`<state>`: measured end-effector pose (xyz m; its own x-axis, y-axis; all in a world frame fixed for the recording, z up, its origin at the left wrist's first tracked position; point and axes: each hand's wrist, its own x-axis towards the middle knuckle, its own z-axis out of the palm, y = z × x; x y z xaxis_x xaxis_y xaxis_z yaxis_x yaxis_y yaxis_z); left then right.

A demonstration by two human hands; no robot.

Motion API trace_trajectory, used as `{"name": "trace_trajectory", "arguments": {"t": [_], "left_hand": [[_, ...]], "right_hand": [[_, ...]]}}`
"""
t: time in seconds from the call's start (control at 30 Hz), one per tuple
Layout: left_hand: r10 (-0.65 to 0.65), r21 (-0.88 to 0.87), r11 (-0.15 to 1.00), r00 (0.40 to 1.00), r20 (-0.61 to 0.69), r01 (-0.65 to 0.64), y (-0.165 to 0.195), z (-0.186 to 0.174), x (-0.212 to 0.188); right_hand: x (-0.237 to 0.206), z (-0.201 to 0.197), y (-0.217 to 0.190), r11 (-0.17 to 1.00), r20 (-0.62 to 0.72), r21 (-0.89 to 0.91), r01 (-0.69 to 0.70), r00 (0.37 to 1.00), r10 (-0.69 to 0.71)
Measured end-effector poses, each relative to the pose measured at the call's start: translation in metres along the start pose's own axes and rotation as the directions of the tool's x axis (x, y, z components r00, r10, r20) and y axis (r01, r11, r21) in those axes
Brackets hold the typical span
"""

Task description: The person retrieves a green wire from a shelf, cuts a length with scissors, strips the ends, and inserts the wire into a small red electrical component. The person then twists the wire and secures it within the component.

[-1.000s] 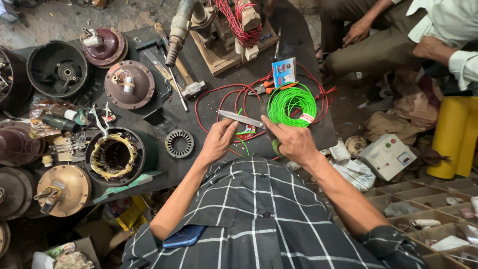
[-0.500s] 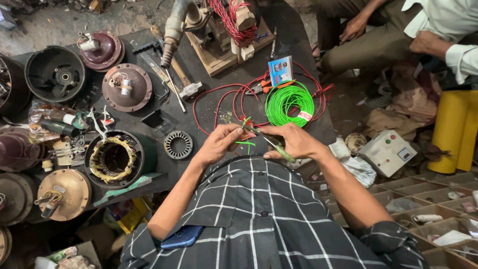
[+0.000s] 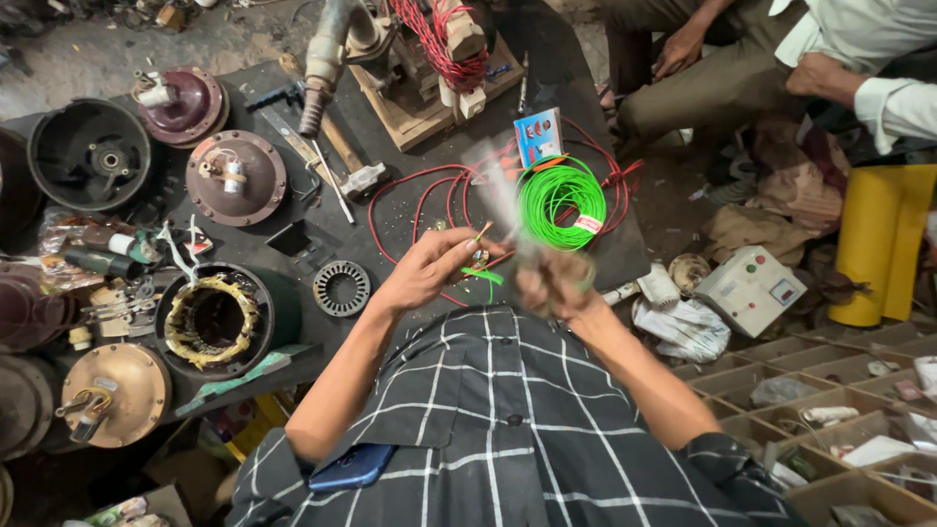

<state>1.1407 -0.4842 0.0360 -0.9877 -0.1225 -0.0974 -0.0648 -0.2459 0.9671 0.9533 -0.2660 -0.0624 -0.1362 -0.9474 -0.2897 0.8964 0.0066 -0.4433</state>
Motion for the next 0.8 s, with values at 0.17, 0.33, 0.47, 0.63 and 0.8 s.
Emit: {"name": "trace_trajectory", "arguments": {"t": [0.17, 0.33, 0.47, 0.63, 0.8], "left_hand": [[-0.093, 0.185, 0.977, 0.992, -0.084, 0.107, 0.006, -0.007, -0.036], [-0.108, 0.106, 0.987, 0.985, -0.131, 0.122, -0.004, -0.012, -0.035], [-0.094, 0.058, 0.993, 0.982, -0.165, 0.105, -0.015, -0.011, -0.031], [-0.084, 0.139, 0.984, 0.981, -0.173, 0.109, -0.024, -0.014, -0.028], [0.091, 0.233, 0.97, 0.991, -0.1, -0.066, -0.025, -0.017, -0.026]], "right_hand": [[-0.001, -0.034, -0.045, 0.822, -0.471, -0.568, 0.036, 0.806, -0.36], [-0.004, -0.044, -0.056, -0.08, -0.391, -0.864, -0.498, 0.762, -0.517], [0.016, -0.043, -0.05, -0.493, -0.24, -0.71, -0.503, 0.831, -0.502], [0.021, 0.011, -0.046, -0.712, 0.014, -0.627, -0.317, 0.908, -0.418], [0.025, 0.113, -0.043, -0.301, 0.458, -0.875, 0.378, 0.847, -0.269]]}}
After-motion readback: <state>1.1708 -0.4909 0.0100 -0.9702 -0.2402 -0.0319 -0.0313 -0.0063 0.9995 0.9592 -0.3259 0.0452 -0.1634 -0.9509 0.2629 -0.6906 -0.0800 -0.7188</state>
